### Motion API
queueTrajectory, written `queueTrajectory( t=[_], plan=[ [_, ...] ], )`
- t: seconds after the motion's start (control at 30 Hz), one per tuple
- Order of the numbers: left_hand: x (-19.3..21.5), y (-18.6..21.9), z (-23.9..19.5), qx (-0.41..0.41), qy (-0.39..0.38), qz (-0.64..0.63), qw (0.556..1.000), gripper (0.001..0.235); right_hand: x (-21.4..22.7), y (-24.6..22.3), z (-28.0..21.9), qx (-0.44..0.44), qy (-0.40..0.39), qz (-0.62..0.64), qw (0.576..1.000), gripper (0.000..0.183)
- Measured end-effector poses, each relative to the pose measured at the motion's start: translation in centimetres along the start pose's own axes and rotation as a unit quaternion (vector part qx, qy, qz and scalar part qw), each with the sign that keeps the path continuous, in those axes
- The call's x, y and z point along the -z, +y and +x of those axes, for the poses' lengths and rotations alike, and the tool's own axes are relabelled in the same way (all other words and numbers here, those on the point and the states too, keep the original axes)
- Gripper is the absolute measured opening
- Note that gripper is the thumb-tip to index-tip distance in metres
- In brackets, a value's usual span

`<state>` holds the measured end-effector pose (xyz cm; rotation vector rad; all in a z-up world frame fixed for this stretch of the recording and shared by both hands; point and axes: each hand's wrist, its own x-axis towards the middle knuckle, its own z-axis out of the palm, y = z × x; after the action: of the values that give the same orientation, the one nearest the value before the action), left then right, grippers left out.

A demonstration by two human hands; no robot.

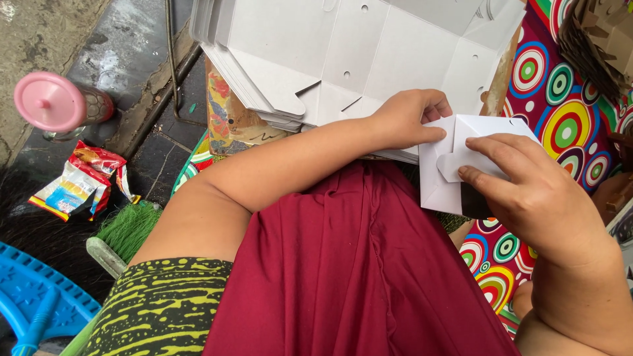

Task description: Folding flat cardboard templates into boxes while sitting on a mat

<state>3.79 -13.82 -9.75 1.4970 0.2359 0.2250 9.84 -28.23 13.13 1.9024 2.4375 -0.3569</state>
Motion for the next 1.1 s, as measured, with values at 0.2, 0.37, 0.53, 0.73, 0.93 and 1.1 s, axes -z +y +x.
queueTrajectory(
  t=[0.2,0.37,0.53,0.73,0.93,1.1],
  plan=[
    [-0.6,2.1,-3.9,-0.108,0.169,0.039,0.979,0.051,-0.6,1.3,0.3,-0.021,0.083,-0.06,0.995,0.017],
    [-0.1,5.8,-6.0,0.0,0.149,-0.04,0.988,0.106,-0.7,1.6,0.5,-0.024,0.154,-0.084,0.984,0.023],
    [0.1,8.8,-6.3,0.035,0.109,-0.044,0.992,0.139,-0.1,0.7,1.2,0.004,0.223,-0.08,0.971,0.019],
    [-1.7,6.1,-5.6,-0.019,0.171,-0.017,0.985,0.117,1.0,-1.1,2.1,0.007,0.16,-0.163,0.974,0.016],
    [-2.3,6.1,-5.8,-0.039,0.186,-0.015,0.982,0.117,0.9,-2.2,2.3,-0.026,0.128,-0.259,0.957,0.007],
    [-2.3,6.4,-6.0,-0.03,0.187,-0.026,0.981,0.113,-0.4,-2.7,2.4,-0.035,0.13,-0.291,0.947,0.008]
  ],
)
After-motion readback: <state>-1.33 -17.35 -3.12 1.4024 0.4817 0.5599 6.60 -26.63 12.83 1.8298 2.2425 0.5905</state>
